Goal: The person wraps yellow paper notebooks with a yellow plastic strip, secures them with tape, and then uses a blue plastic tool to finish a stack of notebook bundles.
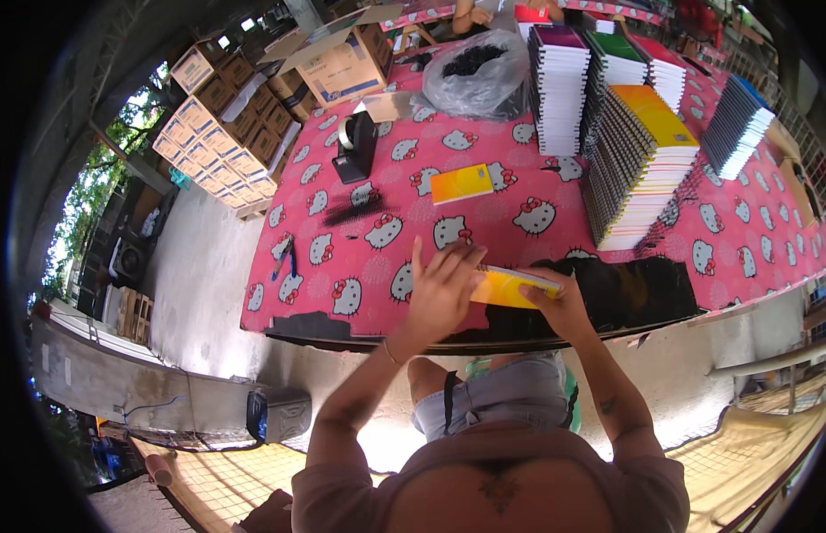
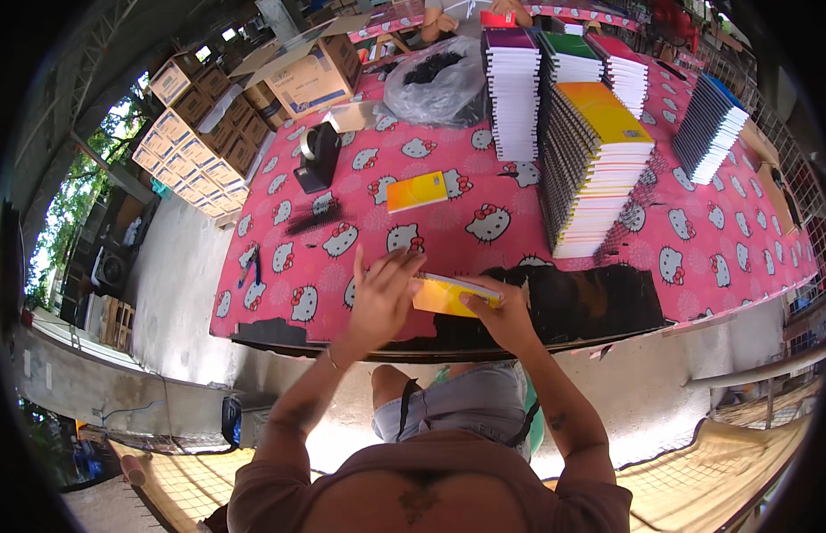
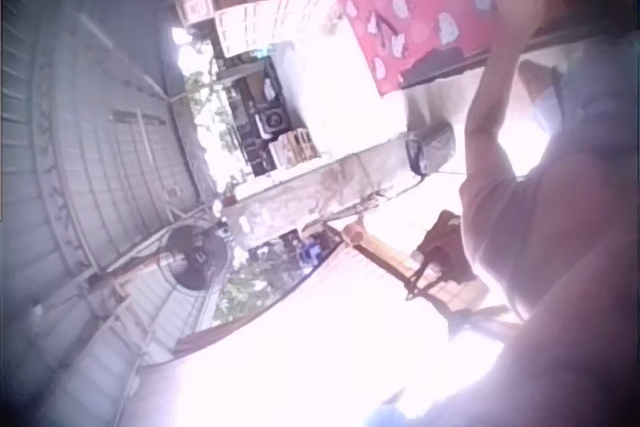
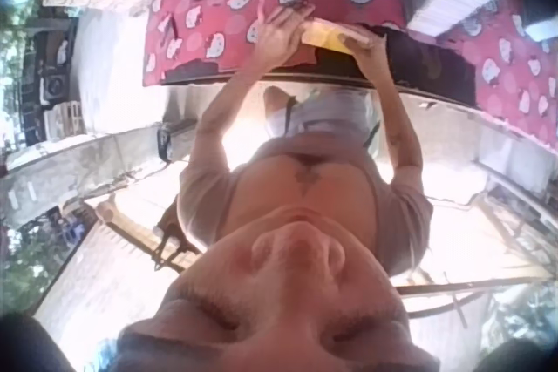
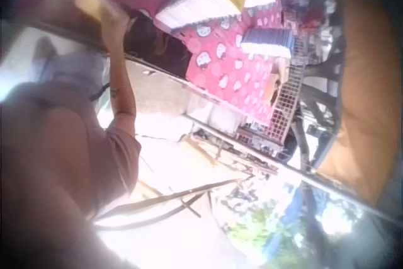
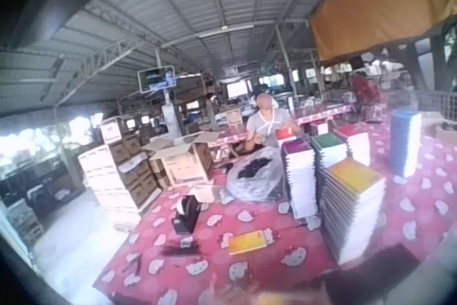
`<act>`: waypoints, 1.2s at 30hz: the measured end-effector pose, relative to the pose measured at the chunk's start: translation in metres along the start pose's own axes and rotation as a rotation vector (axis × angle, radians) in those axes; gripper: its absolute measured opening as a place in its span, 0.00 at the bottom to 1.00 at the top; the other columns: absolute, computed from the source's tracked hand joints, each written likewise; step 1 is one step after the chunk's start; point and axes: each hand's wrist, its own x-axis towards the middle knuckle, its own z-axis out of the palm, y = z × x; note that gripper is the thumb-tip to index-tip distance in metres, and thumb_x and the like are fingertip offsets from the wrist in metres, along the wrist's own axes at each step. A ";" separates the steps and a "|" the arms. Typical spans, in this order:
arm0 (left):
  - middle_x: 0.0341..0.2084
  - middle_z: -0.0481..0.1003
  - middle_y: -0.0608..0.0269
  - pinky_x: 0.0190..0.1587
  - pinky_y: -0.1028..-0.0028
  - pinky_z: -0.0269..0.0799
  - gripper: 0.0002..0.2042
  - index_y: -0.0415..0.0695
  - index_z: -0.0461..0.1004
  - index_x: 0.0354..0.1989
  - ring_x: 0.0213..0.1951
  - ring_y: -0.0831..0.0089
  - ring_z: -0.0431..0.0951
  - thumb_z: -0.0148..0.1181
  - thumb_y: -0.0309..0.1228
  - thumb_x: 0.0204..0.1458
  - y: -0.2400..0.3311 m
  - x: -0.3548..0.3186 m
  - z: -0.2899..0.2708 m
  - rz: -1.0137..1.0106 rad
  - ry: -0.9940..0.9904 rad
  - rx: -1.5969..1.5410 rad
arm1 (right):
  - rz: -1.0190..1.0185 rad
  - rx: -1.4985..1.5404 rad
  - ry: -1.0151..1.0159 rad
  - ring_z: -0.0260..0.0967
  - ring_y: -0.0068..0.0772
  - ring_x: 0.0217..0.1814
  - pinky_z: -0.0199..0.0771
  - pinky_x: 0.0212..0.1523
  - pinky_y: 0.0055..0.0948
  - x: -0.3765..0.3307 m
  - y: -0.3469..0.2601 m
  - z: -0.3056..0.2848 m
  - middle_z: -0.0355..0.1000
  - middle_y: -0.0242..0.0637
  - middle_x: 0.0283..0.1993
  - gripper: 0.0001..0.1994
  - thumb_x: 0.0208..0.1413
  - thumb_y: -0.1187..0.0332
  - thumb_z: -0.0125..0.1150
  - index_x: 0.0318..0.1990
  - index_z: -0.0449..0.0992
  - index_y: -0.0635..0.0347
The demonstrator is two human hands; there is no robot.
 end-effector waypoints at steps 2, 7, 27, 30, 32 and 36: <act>0.42 0.78 0.64 0.69 0.47 0.41 0.14 0.49 0.76 0.50 0.47 0.66 0.77 0.61 0.35 0.57 -0.014 0.009 -0.007 0.033 -0.141 -0.112 | -0.017 0.031 -0.030 0.71 0.19 0.46 0.72 0.49 0.21 0.000 -0.001 -0.004 0.78 0.35 0.45 0.14 0.60 0.72 0.62 0.51 0.77 0.69; 0.32 0.79 0.69 0.69 0.50 0.44 0.11 0.50 0.79 0.42 0.33 0.69 0.79 0.68 0.34 0.51 -0.020 0.018 -0.013 0.062 -0.191 -0.302 | -0.035 0.044 -0.058 0.72 0.19 0.46 0.72 0.48 0.20 0.002 -0.004 -0.005 0.78 0.36 0.45 0.13 0.60 0.73 0.62 0.51 0.77 0.68; 0.61 0.66 0.48 0.64 0.42 0.51 0.33 0.37 0.64 0.63 0.66 0.56 0.62 0.61 0.48 0.55 0.022 0.004 -0.007 0.024 -0.123 0.353 | -0.028 0.076 -0.030 0.71 0.18 0.44 0.72 0.46 0.20 0.000 0.005 0.001 0.78 0.36 0.44 0.14 0.60 0.73 0.61 0.52 0.77 0.67; 0.69 0.56 0.46 0.65 0.35 0.38 0.40 0.35 0.57 0.68 0.71 0.51 0.52 0.50 0.58 0.56 0.031 -0.049 0.025 0.018 -0.218 0.280 | 0.044 0.110 0.012 0.71 0.19 0.46 0.72 0.49 0.20 -0.001 -0.001 0.011 0.78 0.34 0.45 0.14 0.60 0.71 0.62 0.52 0.76 0.67; 0.68 0.58 0.47 0.66 0.37 0.40 0.40 0.37 0.59 0.67 0.70 0.53 0.54 0.48 0.59 0.56 0.019 -0.041 0.027 -0.022 -0.103 0.318 | 0.034 0.139 -0.036 0.71 0.19 0.46 0.72 0.49 0.21 0.004 -0.004 0.014 0.78 0.34 0.45 0.15 0.60 0.71 0.63 0.52 0.76 0.68; 0.68 0.56 0.40 0.66 0.34 0.36 0.41 0.34 0.57 0.66 0.71 0.45 0.52 0.49 0.59 0.56 0.012 -0.018 0.010 0.042 -0.174 0.387 | 0.033 0.169 -0.079 0.71 0.19 0.47 0.71 0.49 0.21 -0.001 -0.003 0.016 0.78 0.35 0.45 0.16 0.60 0.70 0.62 0.53 0.76 0.68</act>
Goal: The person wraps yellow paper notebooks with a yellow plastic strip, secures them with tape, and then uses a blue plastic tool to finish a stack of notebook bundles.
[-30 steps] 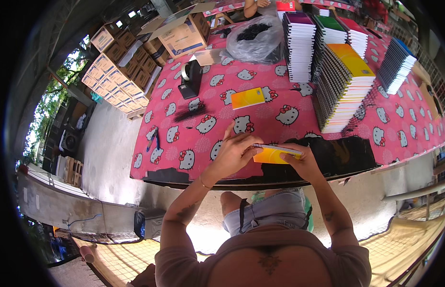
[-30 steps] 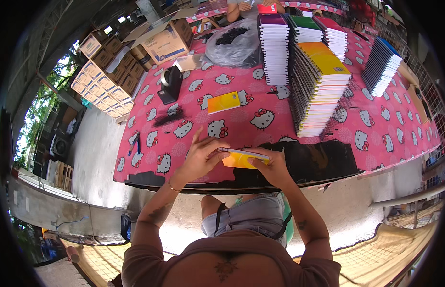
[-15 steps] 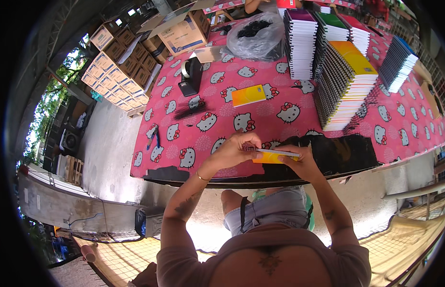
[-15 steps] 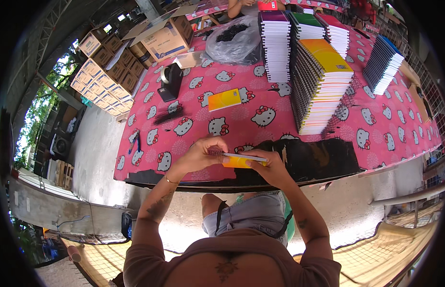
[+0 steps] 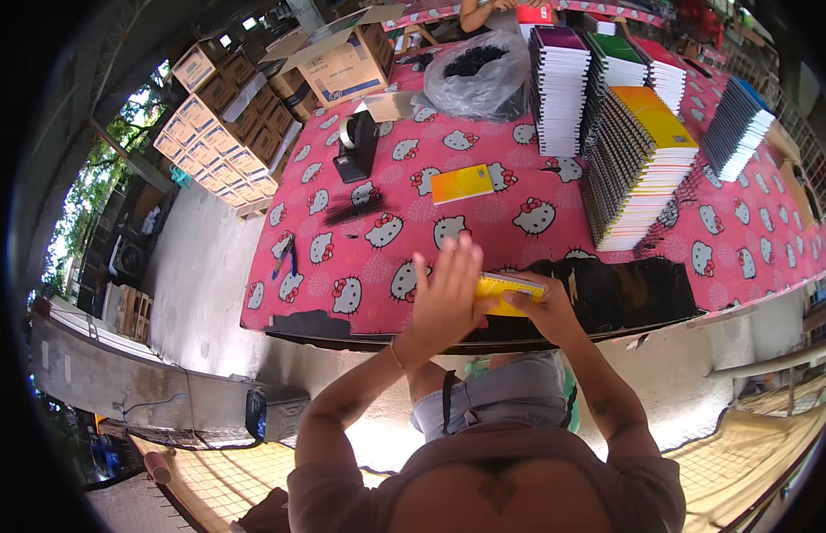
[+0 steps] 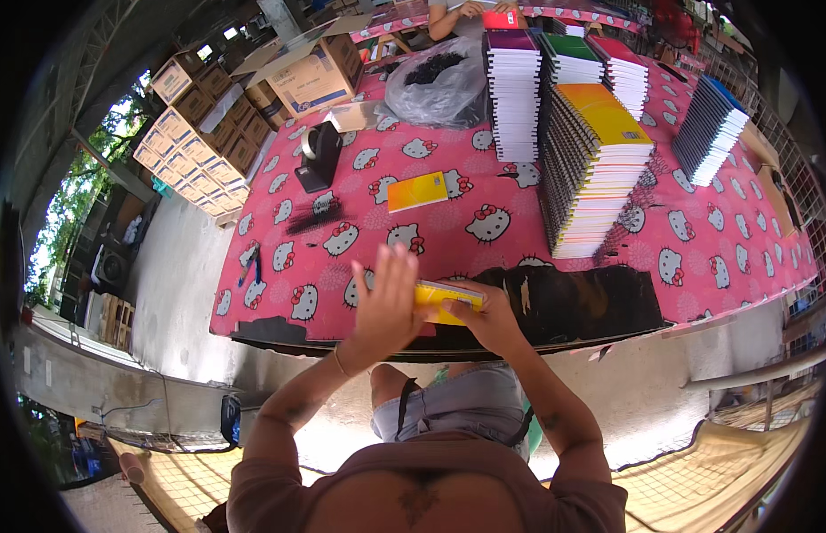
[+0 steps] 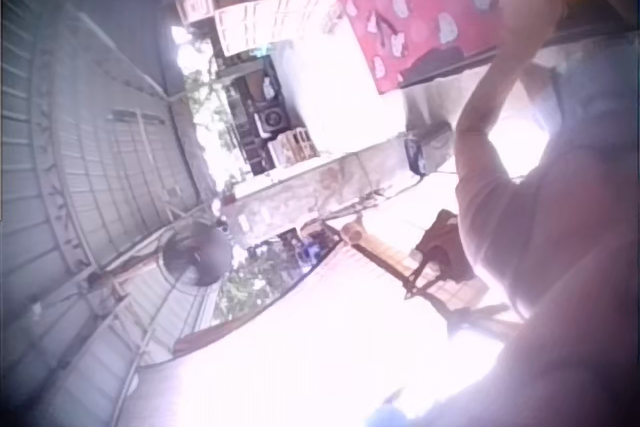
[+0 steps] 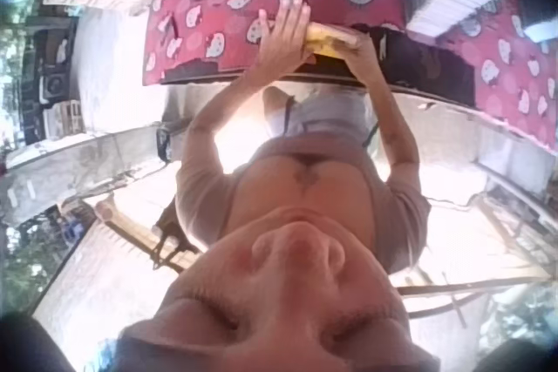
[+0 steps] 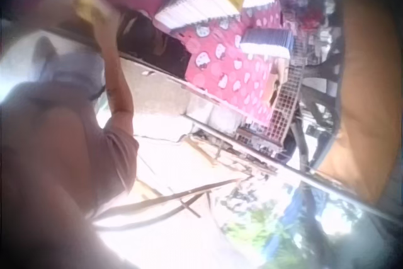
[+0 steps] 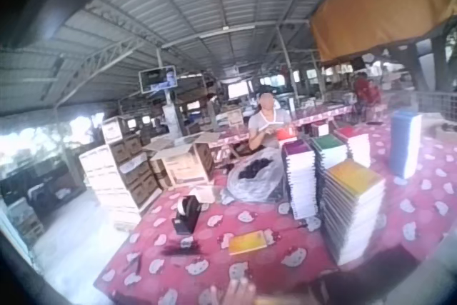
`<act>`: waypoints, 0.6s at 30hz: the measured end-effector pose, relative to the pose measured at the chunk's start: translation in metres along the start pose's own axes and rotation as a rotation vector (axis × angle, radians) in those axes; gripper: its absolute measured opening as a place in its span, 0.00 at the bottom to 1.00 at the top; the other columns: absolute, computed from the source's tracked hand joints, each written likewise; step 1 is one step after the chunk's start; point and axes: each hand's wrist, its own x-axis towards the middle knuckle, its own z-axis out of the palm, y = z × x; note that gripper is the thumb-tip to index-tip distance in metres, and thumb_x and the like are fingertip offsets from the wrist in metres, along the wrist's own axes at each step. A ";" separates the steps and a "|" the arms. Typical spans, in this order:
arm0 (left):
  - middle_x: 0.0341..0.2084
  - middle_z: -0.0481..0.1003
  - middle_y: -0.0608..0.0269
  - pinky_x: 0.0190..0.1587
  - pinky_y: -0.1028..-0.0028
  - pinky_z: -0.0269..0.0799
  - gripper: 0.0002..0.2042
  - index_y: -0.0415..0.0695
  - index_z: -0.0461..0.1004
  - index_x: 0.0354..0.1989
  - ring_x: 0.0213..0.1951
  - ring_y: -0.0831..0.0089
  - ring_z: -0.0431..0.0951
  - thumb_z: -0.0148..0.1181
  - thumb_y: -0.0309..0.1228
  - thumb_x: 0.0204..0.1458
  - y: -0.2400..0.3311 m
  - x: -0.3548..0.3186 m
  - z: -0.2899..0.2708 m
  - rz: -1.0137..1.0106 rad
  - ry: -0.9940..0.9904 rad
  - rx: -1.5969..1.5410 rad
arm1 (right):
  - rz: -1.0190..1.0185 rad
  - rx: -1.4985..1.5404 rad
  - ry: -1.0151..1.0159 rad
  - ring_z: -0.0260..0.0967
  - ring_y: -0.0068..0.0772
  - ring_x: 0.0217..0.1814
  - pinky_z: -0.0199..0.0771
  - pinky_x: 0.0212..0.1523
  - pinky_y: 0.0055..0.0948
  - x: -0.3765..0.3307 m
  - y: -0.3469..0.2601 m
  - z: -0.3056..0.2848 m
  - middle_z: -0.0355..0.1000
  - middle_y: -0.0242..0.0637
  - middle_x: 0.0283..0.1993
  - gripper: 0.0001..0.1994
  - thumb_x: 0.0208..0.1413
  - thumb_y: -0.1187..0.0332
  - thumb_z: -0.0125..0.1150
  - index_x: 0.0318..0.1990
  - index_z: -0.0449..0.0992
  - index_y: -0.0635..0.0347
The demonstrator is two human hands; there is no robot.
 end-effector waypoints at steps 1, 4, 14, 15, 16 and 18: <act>0.68 0.56 0.40 0.66 0.34 0.36 0.41 0.34 0.57 0.66 0.71 0.45 0.52 0.49 0.59 0.56 0.011 -0.019 0.010 0.057 0.035 -0.052 | -0.016 -0.006 0.009 0.71 0.19 0.47 0.71 0.49 0.21 0.001 -0.002 -0.004 0.78 0.35 0.45 0.16 0.60 0.69 0.62 0.53 0.76 0.68; 0.67 0.57 0.41 0.66 0.36 0.38 0.39 0.34 0.59 0.65 0.71 0.48 0.53 0.49 0.57 0.57 0.016 -0.022 0.014 0.062 0.033 -0.086 | 0.004 0.025 -0.030 0.72 0.19 0.47 0.72 0.48 0.22 0.000 0.005 -0.004 0.79 0.36 0.45 0.15 0.61 0.70 0.61 0.52 0.76 0.67; 0.65 0.62 0.52 0.66 0.42 0.46 0.38 0.42 0.62 0.65 0.69 0.58 0.57 0.48 0.61 0.55 0.014 0.011 0.009 0.050 0.072 0.039 | -0.035 -0.189 -0.081 0.74 0.19 0.43 0.74 0.46 0.24 0.003 0.024 -0.015 0.80 0.37 0.43 0.13 0.58 0.72 0.63 0.50 0.78 0.65; 0.65 0.62 0.52 0.66 0.42 0.46 0.39 0.43 0.62 0.66 0.69 0.59 0.57 0.47 0.62 0.55 0.010 0.018 0.006 0.006 0.103 0.081 | -0.038 -0.242 -0.074 0.74 0.19 0.43 0.74 0.46 0.24 0.006 0.029 -0.016 0.80 0.37 0.42 0.13 0.58 0.73 0.63 0.50 0.79 0.64; 0.66 0.62 0.52 0.66 0.42 0.47 0.39 0.43 0.62 0.66 0.69 0.59 0.57 0.46 0.62 0.55 0.021 0.009 0.010 0.109 -0.024 0.031 | -0.055 -0.204 -0.051 0.74 0.19 0.43 0.74 0.46 0.25 0.011 0.034 -0.018 0.81 0.39 0.42 0.13 0.57 0.73 0.64 0.50 0.79 0.63; 0.66 0.62 0.52 0.65 0.42 0.49 0.38 0.42 0.62 0.66 0.69 0.59 0.57 0.47 0.61 0.55 0.042 -0.043 0.045 0.228 0.013 -0.078 | -0.028 -0.183 -0.082 0.75 0.19 0.43 0.75 0.46 0.25 0.009 0.041 -0.021 0.81 0.40 0.42 0.14 0.56 0.72 0.64 0.50 0.79 0.63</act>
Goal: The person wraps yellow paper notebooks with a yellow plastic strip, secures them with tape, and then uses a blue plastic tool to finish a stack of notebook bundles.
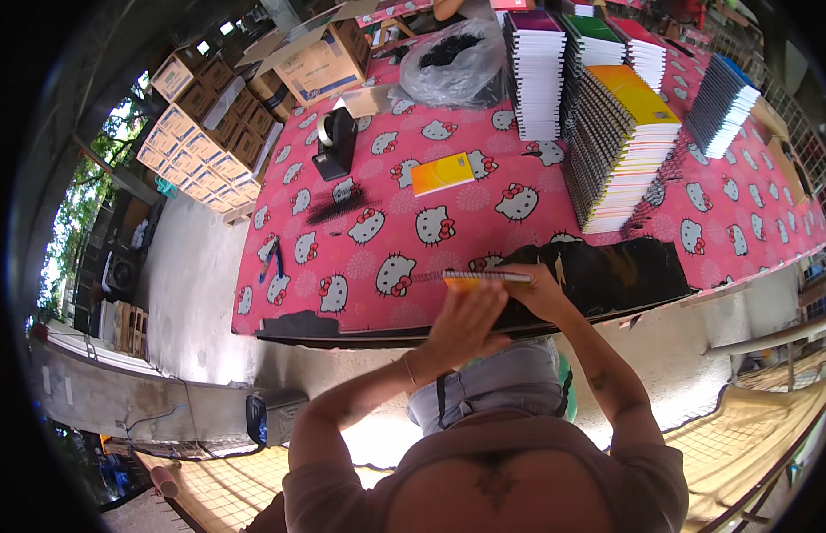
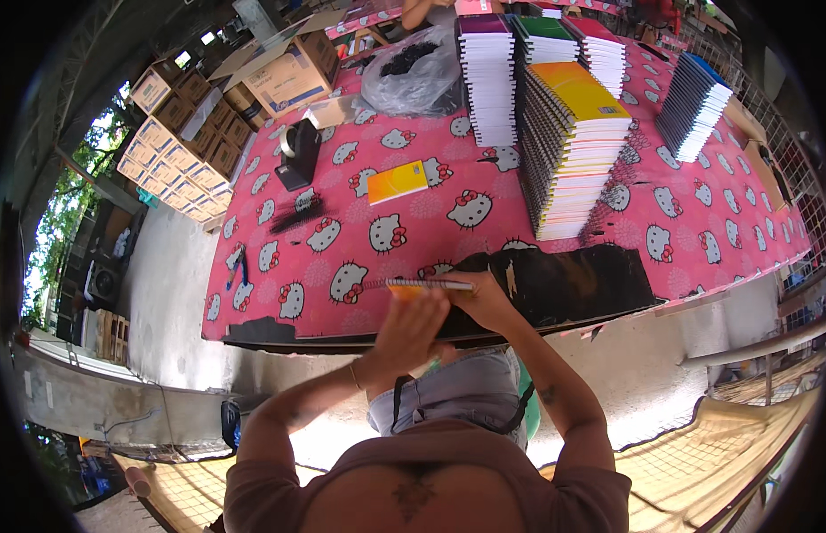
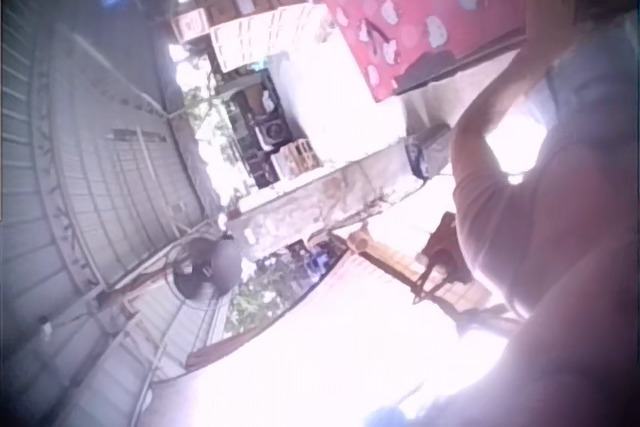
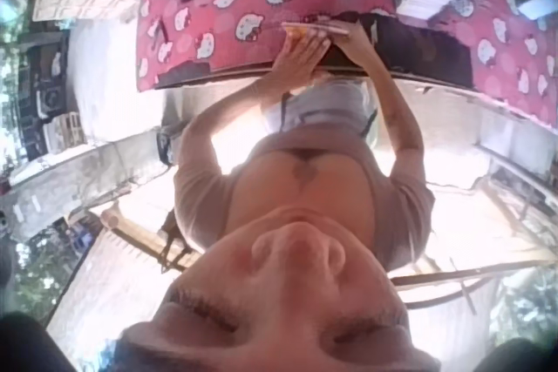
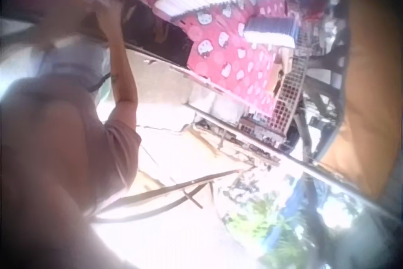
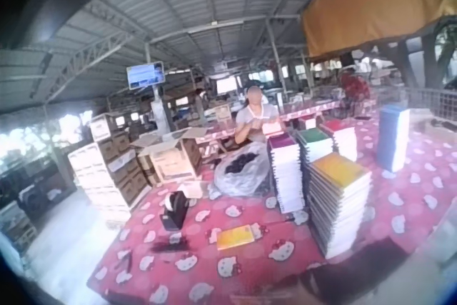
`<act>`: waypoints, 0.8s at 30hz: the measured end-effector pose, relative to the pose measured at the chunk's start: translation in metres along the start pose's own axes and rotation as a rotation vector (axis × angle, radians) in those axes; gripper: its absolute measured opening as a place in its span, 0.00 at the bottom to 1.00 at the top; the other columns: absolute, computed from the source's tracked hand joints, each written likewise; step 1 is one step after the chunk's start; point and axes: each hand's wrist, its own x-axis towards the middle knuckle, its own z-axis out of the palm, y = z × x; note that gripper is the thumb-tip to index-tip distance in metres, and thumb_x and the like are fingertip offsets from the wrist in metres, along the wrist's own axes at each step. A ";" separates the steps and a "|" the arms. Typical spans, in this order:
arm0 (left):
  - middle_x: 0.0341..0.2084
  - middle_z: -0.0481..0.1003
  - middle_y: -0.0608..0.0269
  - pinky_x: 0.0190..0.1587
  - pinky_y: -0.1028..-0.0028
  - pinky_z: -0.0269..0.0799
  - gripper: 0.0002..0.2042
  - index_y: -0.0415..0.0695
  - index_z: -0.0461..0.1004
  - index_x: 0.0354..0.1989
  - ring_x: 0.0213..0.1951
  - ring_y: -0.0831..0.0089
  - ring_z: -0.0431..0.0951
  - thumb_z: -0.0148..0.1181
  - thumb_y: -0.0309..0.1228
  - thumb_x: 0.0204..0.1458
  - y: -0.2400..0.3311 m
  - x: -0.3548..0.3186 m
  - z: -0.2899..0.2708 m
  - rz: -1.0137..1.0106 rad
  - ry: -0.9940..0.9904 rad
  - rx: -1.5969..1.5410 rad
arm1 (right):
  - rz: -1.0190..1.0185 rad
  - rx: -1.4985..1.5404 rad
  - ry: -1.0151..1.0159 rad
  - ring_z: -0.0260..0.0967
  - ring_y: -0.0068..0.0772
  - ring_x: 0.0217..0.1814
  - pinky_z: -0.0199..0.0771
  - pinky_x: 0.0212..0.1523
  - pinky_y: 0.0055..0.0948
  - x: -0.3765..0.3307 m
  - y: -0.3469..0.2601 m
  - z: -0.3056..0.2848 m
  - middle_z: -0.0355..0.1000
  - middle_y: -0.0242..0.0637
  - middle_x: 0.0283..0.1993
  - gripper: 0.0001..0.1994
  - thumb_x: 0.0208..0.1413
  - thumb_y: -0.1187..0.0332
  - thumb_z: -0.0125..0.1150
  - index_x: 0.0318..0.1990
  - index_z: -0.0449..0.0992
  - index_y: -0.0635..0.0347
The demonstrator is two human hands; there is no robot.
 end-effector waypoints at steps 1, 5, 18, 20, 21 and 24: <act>0.66 0.61 0.52 0.65 0.42 0.49 0.38 0.42 0.62 0.66 0.69 0.59 0.57 0.47 0.61 0.56 0.005 0.001 -0.004 0.071 0.023 -0.052 | 0.009 0.012 -0.006 0.75 0.19 0.43 0.75 0.45 0.26 -0.001 0.004 -0.002 0.81 0.40 0.42 0.14 0.56 0.71 0.64 0.50 0.79 0.63; 0.64 0.63 0.47 0.66 0.39 0.43 0.41 0.37 0.62 0.64 0.69 0.55 0.58 0.48 0.63 0.54 -0.026 0.049 -0.016 -0.096 0.026 0.105 | -0.016 -0.047 -0.017 0.76 0.21 0.41 0.75 0.44 0.26 0.000 0.017 -0.004 0.81 0.41 0.39 0.14 0.56 0.72 0.64 0.50 0.79 0.61; 0.68 0.57 0.44 0.67 0.41 0.40 0.41 0.35 0.59 0.67 0.71 0.52 0.54 0.43 0.61 0.58 0.002 0.035 -0.006 -0.035 0.001 0.002 | -0.051 -0.162 0.027 0.80 0.36 0.36 0.75 0.37 0.32 -0.001 0.017 0.000 0.79 0.46 0.34 0.10 0.53 0.72 0.65 0.43 0.80 0.64; 0.68 0.57 0.45 0.68 0.41 0.38 0.41 0.35 0.58 0.67 0.71 0.52 0.53 0.45 0.60 0.57 0.002 0.037 -0.009 -0.032 -0.015 -0.029 | 0.000 -0.175 0.000 0.80 0.36 0.37 0.75 0.38 0.32 -0.001 0.015 -0.001 0.79 0.46 0.34 0.12 0.53 0.72 0.65 0.45 0.80 0.63; 0.68 0.57 0.45 0.68 0.42 0.37 0.41 0.35 0.58 0.67 0.71 0.52 0.53 0.45 0.60 0.57 0.002 0.041 -0.009 -0.029 -0.009 -0.039 | 0.015 -0.191 -0.011 0.80 0.36 0.37 0.75 0.39 0.33 0.002 0.013 -0.005 0.79 0.46 0.34 0.12 0.53 0.72 0.65 0.46 0.80 0.63; 0.66 0.60 0.49 0.69 0.42 0.36 0.37 0.38 0.58 0.67 0.69 0.58 0.57 0.50 0.55 0.57 0.007 0.031 -0.014 -0.051 0.047 -0.141 | -0.075 -0.119 0.036 0.80 0.36 0.37 0.75 0.40 0.33 0.001 0.018 -0.001 0.80 0.45 0.33 0.14 0.53 0.71 0.66 0.47 0.80 0.63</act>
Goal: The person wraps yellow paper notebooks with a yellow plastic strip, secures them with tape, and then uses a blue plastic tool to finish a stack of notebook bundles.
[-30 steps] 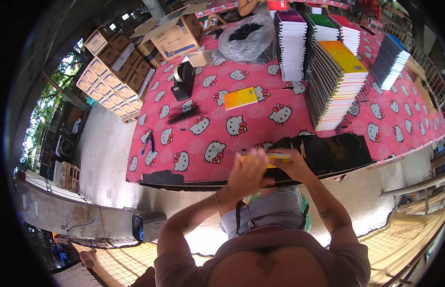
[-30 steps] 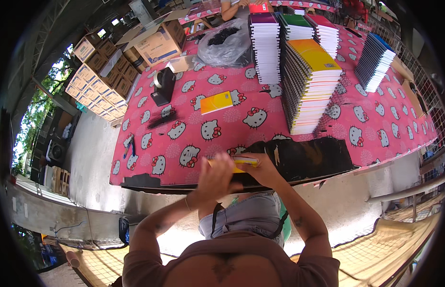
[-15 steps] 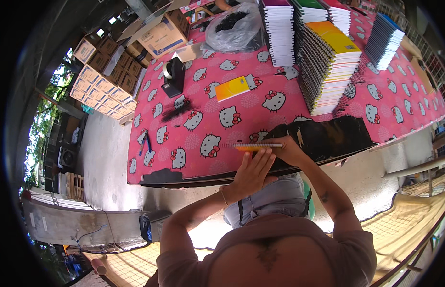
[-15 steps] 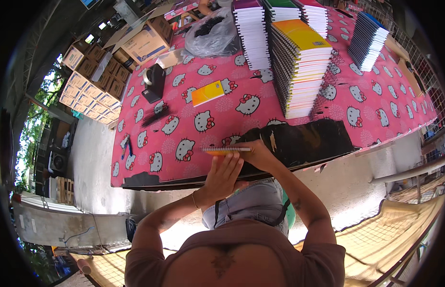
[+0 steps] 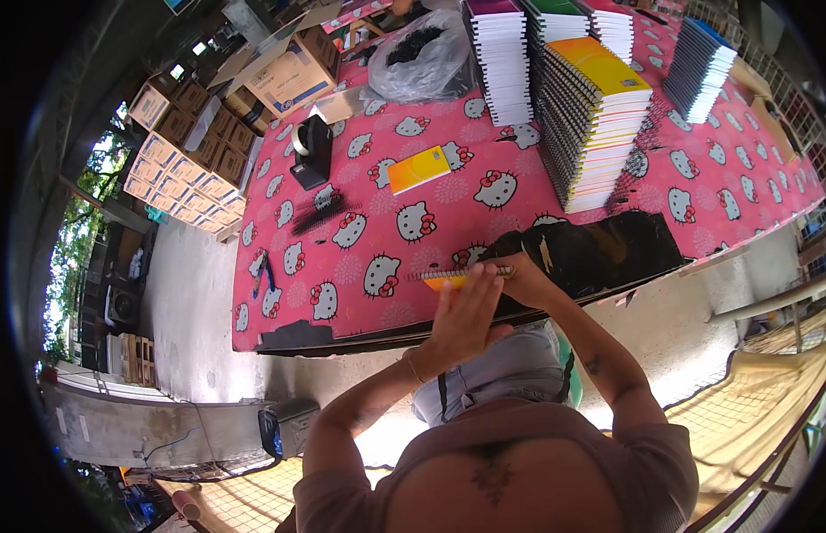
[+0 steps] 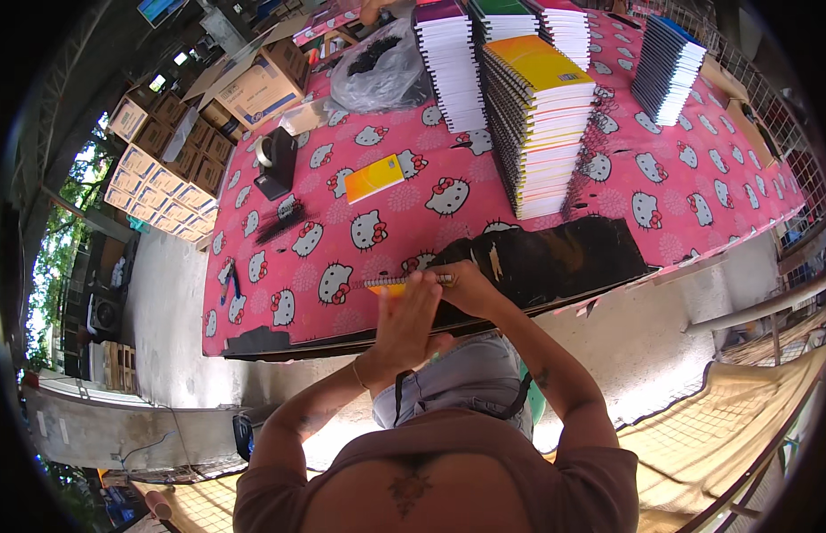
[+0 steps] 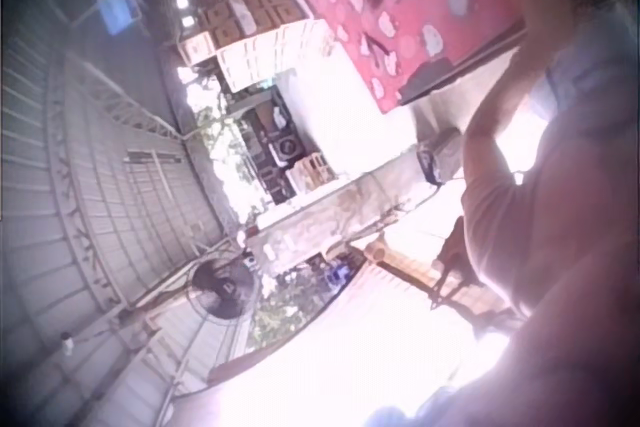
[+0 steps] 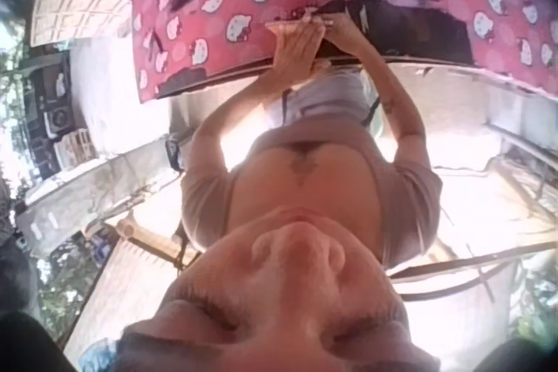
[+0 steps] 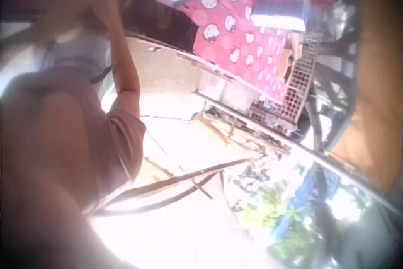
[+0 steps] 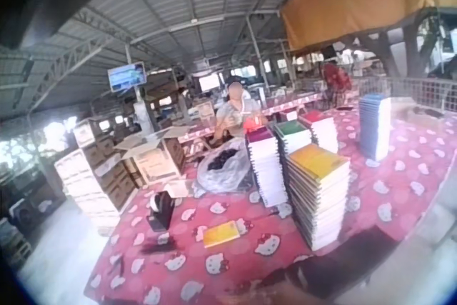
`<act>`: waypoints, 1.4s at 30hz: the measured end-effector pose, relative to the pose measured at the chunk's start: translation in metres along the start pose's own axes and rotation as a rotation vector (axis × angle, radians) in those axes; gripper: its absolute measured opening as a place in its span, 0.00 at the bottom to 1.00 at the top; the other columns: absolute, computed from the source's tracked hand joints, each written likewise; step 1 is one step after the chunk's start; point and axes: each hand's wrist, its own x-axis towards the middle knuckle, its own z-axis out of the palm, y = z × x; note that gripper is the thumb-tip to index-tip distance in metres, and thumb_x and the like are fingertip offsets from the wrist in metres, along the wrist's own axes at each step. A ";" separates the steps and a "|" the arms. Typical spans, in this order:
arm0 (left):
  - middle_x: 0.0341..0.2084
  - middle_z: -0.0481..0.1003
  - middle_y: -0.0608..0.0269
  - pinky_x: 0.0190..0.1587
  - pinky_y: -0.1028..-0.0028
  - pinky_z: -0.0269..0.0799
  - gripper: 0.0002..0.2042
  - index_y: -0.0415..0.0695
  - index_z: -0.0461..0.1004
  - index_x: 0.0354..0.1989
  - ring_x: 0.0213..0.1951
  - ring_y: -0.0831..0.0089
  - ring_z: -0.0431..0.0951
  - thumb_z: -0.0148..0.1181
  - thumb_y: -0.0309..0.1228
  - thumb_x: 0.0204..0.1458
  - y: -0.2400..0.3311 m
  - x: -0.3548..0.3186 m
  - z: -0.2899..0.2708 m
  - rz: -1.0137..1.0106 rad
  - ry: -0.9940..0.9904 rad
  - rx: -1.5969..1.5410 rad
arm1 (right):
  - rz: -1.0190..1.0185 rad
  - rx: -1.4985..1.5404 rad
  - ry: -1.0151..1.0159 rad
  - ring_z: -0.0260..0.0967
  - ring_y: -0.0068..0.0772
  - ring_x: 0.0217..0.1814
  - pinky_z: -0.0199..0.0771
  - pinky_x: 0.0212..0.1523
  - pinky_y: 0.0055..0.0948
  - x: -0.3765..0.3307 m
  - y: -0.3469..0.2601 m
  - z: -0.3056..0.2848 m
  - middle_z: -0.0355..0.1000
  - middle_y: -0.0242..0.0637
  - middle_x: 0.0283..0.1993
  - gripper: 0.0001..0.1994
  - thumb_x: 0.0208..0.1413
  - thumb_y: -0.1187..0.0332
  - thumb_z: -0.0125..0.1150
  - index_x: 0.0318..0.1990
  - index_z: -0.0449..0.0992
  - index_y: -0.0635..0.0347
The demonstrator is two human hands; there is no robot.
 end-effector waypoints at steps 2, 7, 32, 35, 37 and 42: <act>0.53 0.73 0.57 0.69 0.42 0.36 0.26 0.43 0.67 0.61 0.57 0.62 0.72 0.56 0.46 0.58 -0.006 0.023 -0.018 -0.117 0.171 -0.058 | 0.070 -0.109 -0.019 0.79 0.36 0.37 0.76 0.41 0.32 0.003 -0.010 -0.007 0.79 0.45 0.35 0.14 0.51 0.71 0.68 0.46 0.80 0.63; 0.30 0.77 0.66 0.69 0.45 0.40 0.07 0.48 0.76 0.40 0.34 0.67 0.79 0.62 0.33 0.55 -0.024 0.035 -0.013 -0.095 0.204 -0.292 | -0.124 -0.139 0.073 0.79 0.33 0.39 0.76 0.43 0.29 -0.005 -0.046 -0.020 0.79 0.44 0.40 0.16 0.50 0.74 0.70 0.47 0.80 0.65; 0.36 0.78 0.57 0.40 0.63 0.76 0.11 0.40 0.76 0.45 0.39 0.61 0.80 0.61 0.26 0.54 -0.017 0.048 -0.054 -0.324 0.127 -0.336 | -0.194 -0.226 0.451 0.73 0.34 0.42 0.74 0.35 0.30 -0.011 -0.096 -0.018 0.71 0.40 0.39 0.13 0.54 0.73 0.64 0.46 0.74 0.61; 0.41 0.77 0.52 0.48 0.59 0.75 0.12 0.38 0.76 0.48 0.46 0.57 0.79 0.60 0.23 0.55 0.012 0.094 -0.117 -0.392 0.250 -1.090 | -0.227 -0.025 0.493 0.70 0.27 0.49 0.74 0.39 0.28 -0.020 -0.152 -0.021 0.69 0.38 0.46 0.19 0.58 0.72 0.62 0.57 0.72 0.60; 0.43 0.77 0.50 0.49 0.63 0.75 0.12 0.37 0.77 0.48 0.48 0.56 0.79 0.60 0.23 0.56 0.005 0.112 -0.129 -0.135 0.398 -0.907 | -0.200 -0.009 0.442 0.66 0.24 0.52 0.73 0.42 0.27 -0.016 -0.162 -0.049 0.67 0.37 0.50 0.23 0.60 0.71 0.60 0.63 0.68 0.61; 0.45 0.76 0.48 0.48 0.65 0.74 0.10 0.35 0.77 0.45 0.47 0.55 0.79 0.60 0.23 0.55 -0.029 0.129 -0.118 -0.033 0.557 -0.676 | -0.248 -0.147 0.645 0.67 0.20 0.44 0.68 0.42 0.21 0.032 -0.233 -0.161 0.70 0.31 0.44 0.24 0.60 0.72 0.60 0.63 0.67 0.68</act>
